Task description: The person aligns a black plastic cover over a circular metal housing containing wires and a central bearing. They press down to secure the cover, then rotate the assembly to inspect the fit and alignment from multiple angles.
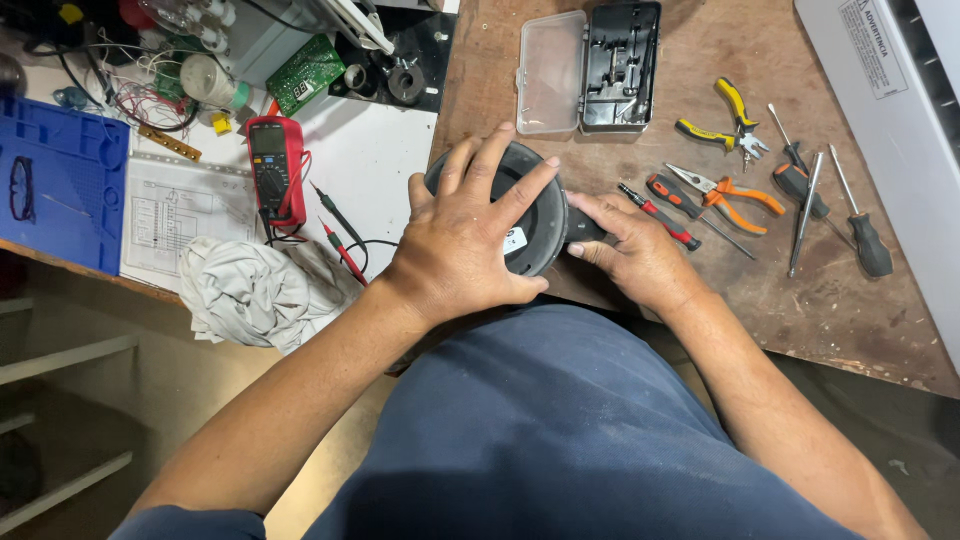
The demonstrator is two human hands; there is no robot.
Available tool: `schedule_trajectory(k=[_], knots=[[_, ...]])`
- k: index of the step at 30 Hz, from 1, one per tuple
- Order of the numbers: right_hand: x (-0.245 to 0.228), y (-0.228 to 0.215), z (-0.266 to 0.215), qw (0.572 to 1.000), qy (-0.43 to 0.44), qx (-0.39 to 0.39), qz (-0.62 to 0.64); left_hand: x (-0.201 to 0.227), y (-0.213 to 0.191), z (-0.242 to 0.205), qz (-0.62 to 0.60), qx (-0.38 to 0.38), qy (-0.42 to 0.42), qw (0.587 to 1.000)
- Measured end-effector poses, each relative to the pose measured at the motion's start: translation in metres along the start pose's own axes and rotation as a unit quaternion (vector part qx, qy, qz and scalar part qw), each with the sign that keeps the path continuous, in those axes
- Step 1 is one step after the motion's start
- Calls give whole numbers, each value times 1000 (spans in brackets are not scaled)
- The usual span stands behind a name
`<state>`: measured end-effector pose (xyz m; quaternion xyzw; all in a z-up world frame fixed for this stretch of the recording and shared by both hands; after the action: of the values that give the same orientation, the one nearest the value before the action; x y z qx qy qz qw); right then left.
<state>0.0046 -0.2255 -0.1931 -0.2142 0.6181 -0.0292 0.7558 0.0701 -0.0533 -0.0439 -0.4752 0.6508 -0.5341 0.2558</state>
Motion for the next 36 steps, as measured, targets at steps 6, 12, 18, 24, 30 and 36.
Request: schedule_trajectory(k=[6, 12, 18, 24, 30, 36], knots=[[4, 1, -1, 1000, 19, -3, 7, 0, -10, -7, 64, 67, 1, 996], [-1, 0, 0, 1000, 0, -11, -5, 7, -3, -15, 101, 143, 6, 985], [7, 0, -7, 1000, 11, -4, -8, 9, 6, -13, 110, 156, 25, 981], [-13, -6, 0, 997, 55, -54, 20, 11, 6, -19, 115, 183, 37, 976], [-52, -9, 15, 989, 87, -114, -27, 0, 22, -28, 45, 185, 12, 982], [-60, -17, 25, 991, 125, -50, -7, -57, 27, -21, -346, 28, -98, 933]])
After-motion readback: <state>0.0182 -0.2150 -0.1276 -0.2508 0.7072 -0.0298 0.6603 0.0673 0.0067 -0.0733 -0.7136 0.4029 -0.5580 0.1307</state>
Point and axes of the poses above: each hand's wrist, its own z-axis towards the middle knuckle, its own y-axis out of the palm, x = y × z, the point moved 10 cm from there along z, towards the middle knuckle, and after that the axes turned 14 degrees about -y, right-handed, at the moved point
